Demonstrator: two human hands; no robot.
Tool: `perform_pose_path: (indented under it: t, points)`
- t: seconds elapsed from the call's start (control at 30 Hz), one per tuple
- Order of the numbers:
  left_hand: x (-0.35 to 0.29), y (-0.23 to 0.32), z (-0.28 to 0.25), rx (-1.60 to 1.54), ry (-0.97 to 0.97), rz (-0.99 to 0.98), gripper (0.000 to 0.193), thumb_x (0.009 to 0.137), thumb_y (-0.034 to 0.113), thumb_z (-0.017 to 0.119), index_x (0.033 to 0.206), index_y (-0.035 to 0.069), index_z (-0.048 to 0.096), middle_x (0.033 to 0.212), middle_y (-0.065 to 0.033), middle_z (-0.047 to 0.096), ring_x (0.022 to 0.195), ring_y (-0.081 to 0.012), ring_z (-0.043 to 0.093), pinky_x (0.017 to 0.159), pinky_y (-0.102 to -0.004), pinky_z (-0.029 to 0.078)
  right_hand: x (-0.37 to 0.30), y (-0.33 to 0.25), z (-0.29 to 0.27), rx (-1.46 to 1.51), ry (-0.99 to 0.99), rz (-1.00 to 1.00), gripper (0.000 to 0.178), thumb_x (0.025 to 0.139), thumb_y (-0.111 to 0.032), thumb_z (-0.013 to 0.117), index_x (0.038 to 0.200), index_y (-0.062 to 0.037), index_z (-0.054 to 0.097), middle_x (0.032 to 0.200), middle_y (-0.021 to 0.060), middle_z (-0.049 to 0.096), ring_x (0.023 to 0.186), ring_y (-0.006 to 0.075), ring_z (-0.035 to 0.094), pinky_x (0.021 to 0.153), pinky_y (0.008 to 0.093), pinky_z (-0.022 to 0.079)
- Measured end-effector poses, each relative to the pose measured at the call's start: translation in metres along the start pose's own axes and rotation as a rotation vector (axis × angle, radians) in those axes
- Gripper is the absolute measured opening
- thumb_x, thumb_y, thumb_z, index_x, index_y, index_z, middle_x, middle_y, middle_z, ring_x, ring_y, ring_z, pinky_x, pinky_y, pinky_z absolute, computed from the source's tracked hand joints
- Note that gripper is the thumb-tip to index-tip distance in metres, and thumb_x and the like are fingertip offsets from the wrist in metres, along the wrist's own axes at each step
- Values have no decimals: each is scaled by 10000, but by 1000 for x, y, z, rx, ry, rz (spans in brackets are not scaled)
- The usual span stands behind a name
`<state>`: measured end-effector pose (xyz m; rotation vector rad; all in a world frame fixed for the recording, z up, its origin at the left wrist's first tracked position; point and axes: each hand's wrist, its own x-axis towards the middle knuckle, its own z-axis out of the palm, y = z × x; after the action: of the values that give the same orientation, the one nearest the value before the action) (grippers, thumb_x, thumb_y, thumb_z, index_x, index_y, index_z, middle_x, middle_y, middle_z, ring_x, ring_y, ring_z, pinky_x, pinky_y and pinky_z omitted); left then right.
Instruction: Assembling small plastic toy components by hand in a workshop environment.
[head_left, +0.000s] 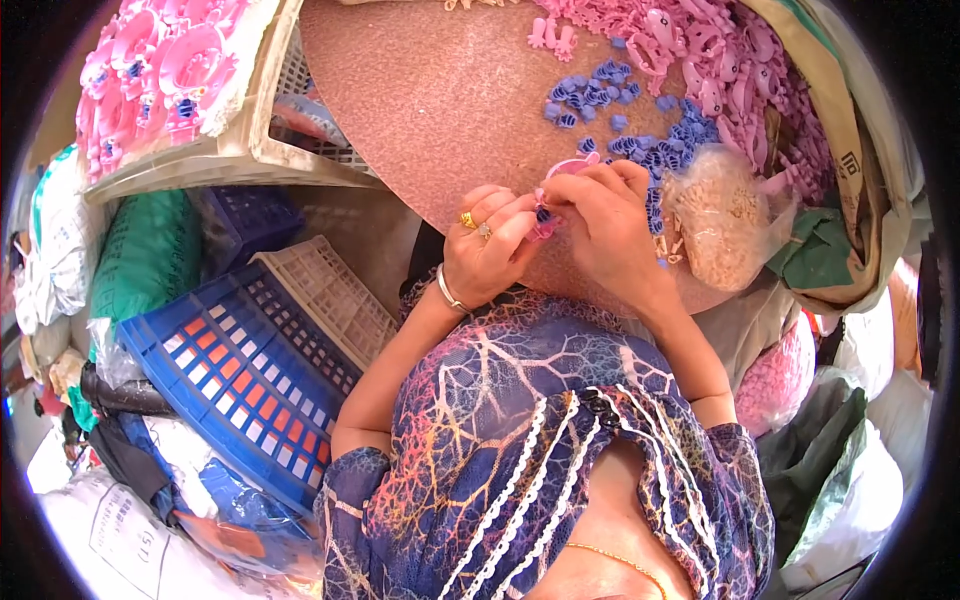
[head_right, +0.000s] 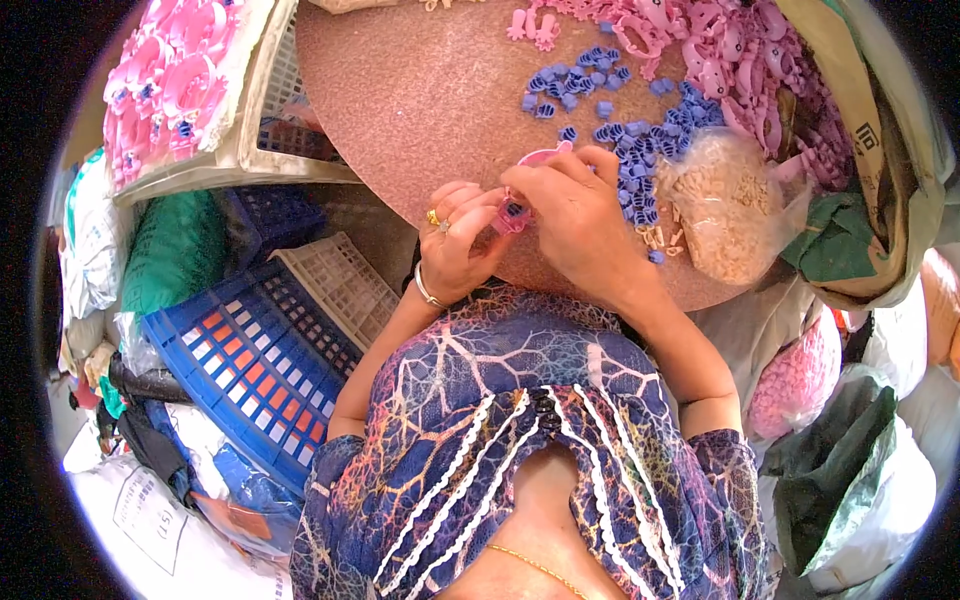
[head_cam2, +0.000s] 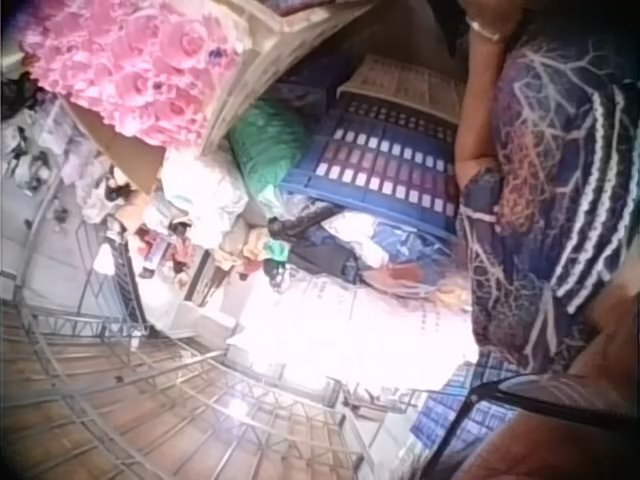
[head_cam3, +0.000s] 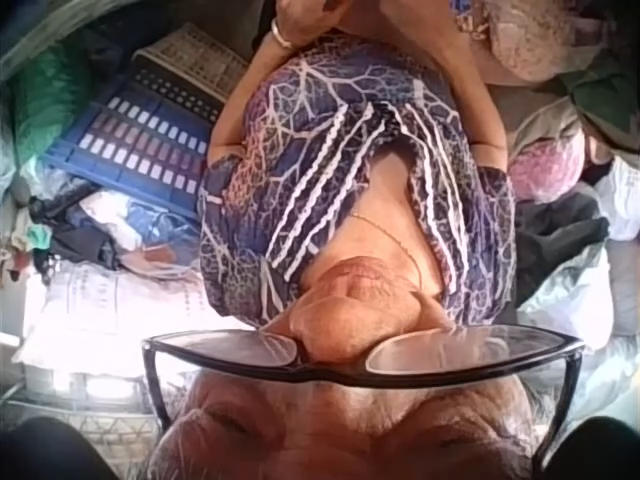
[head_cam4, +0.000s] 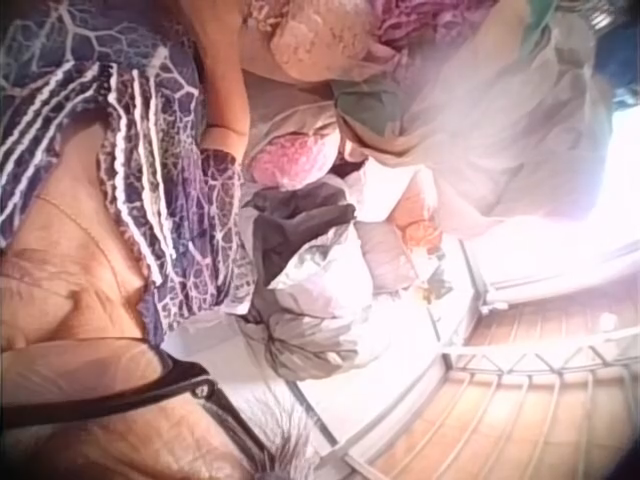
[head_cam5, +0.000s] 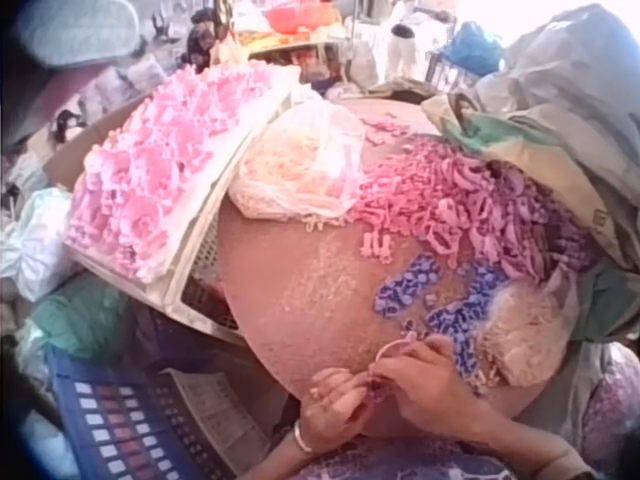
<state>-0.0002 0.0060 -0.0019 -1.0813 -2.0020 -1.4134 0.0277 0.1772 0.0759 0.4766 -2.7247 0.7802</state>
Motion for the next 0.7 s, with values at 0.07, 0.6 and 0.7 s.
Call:
perform_pose_path:
  t: [0.07, 0.6, 0.7]
  points:
    - [-1, -1, 0, -8, -4, 7, 400, 705, 14, 791, 1030, 43, 557, 1060, -129, 691, 913, -289, 649, 866, -435, 509, 8, -1, -6, -35, -38, -49, 230, 801, -67, 621, 1027, -99, 654, 911, 39, 663, 913, 188, 621, 898, 363, 370]
    - [4, 6, 8, 277, -99, -224, 516, 697, 112, 829, 1140, 47, 573, 996, -148, 640, 947, -350, 612, 877, -461, 445, -20, 40, -40, -117, 431, 382, 380, 841, -13, 711, 1204, -118, 669, 929, 39, 742, 817, 178, 659, 877, 320, 418]
    - [13, 7, 6, 345, -90, -103, 494, 707, 95, 819, 1153, 41, 614, 1031, -140, 645, 974, -335, 612, 904, -466, 452, -39, 47, -37, -120, 401, 384, 336, 843, -11, 709, 1159, -125, 694, 907, 24, 739, 816, 172, 667, 861, 313, 418]
